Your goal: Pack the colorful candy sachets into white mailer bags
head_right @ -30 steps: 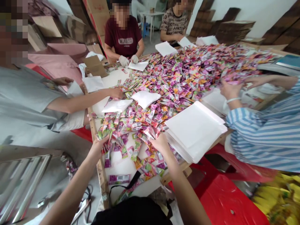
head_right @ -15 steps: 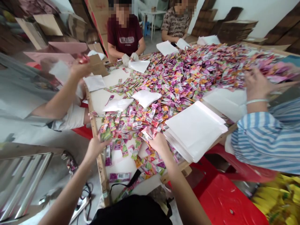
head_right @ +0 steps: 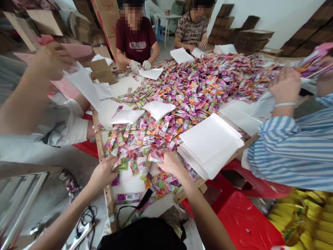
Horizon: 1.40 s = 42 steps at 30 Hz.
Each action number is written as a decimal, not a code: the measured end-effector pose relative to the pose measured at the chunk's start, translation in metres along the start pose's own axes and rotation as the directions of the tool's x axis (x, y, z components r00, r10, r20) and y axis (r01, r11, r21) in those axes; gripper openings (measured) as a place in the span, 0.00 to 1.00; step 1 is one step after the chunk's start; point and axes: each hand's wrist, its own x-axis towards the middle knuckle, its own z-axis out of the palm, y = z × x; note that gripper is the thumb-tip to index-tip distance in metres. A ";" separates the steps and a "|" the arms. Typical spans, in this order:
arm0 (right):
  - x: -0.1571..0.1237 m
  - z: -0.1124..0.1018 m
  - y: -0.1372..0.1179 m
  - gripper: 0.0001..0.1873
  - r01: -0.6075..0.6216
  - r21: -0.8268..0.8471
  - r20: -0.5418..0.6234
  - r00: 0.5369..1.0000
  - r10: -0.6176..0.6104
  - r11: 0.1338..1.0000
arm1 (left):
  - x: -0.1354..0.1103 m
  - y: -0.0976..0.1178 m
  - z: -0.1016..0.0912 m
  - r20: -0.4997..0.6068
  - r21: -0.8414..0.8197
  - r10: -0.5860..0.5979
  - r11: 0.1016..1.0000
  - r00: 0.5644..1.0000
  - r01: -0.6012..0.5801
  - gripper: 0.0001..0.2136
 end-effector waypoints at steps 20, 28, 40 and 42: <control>0.096 -0.012 0.015 0.20 -0.276 -0.258 -0.342 0.922 0.179 0.926 | 0.184 0.098 0.053 0.164 -0.029 0.195 0.981 0.967 -0.192 0.15; 0.050 0.012 0.012 0.12 -0.132 -0.302 -0.292 0.955 0.040 0.944 | 0.149 0.067 0.051 0.175 -0.003 0.200 0.979 0.964 -0.203 0.10; 0.020 -0.043 0.028 0.19 -0.019 0.640 -0.255 0.938 0.235 0.768 | 0.126 0.045 0.013 0.035 -0.975 -0.236 0.207 0.971 0.086 0.16; 0.034 -0.062 0.028 0.22 0.005 0.645 -0.353 0.889 0.293 0.764 | 0.140 0.050 0.022 0.005 -0.928 -0.212 0.364 0.977 0.084 0.17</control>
